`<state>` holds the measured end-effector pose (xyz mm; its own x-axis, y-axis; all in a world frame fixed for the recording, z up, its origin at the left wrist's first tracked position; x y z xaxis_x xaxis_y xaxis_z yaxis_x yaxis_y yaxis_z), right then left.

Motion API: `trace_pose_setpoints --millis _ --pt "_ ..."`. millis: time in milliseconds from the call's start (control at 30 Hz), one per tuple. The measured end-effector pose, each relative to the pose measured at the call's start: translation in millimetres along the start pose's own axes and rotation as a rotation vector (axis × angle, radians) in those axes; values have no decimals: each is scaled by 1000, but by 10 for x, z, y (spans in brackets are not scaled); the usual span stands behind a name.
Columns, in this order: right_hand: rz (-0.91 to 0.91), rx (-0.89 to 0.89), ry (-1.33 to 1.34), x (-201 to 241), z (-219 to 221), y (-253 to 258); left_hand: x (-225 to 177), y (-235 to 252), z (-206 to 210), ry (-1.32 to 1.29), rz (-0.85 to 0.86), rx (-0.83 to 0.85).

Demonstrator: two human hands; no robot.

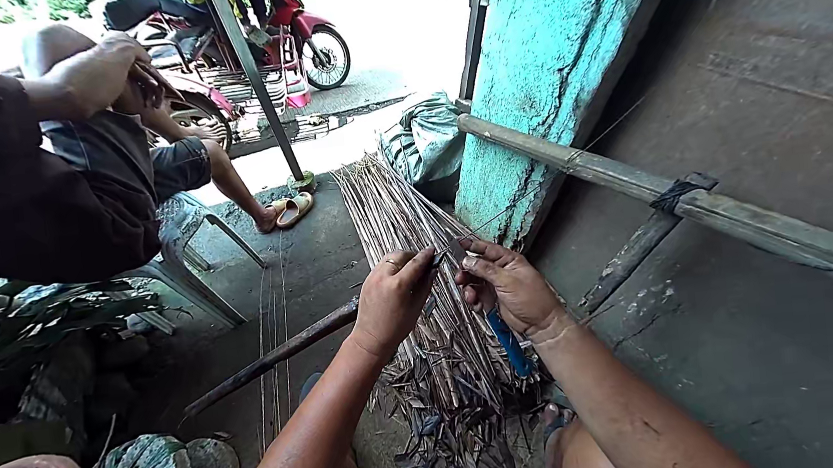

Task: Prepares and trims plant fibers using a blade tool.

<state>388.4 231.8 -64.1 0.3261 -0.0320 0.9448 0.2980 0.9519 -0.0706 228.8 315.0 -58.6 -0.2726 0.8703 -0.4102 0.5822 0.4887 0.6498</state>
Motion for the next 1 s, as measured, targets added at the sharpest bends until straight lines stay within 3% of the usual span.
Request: trace_pose_setpoints --millis 233,367,433,533,633,733,867,1000 --pt "-63 -141 73 225 -291 70 64 -13 -69 11 21 -30" --pt "-194 -224 130 422 -461 40 158 -78 -142 -24 19 12" --pt "-304 -179 129 483 -442 -7 222 -126 -187 -79 8 69" --pt "-428 37 53 451 -213 -86 306 -198 -266 -304 -82 220" --pt "-413 222 -110 293 112 -167 320 -236 -310 -667 -210 393" --pt "-332 298 -296 90 368 -202 297 -240 -356 -908 -286 458" --pt "-274 352 -322 -46 515 -205 274 -257 -427 -968 -300 474" --pt "-284 287 -230 87 473 -193 335 -266 -448 -941 -328 515"
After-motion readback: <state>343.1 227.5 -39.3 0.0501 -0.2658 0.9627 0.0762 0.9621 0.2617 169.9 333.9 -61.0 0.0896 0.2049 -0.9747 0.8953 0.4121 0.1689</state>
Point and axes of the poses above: each hand's wrist, its own y-axis towards the middle knuckle, its own z-axis out of the palm, x = y × z, the point moved 5 cm from there along y, towards the middle knuckle, and after that the axes turned 3 degrees about -y, right-handed, at the moved point
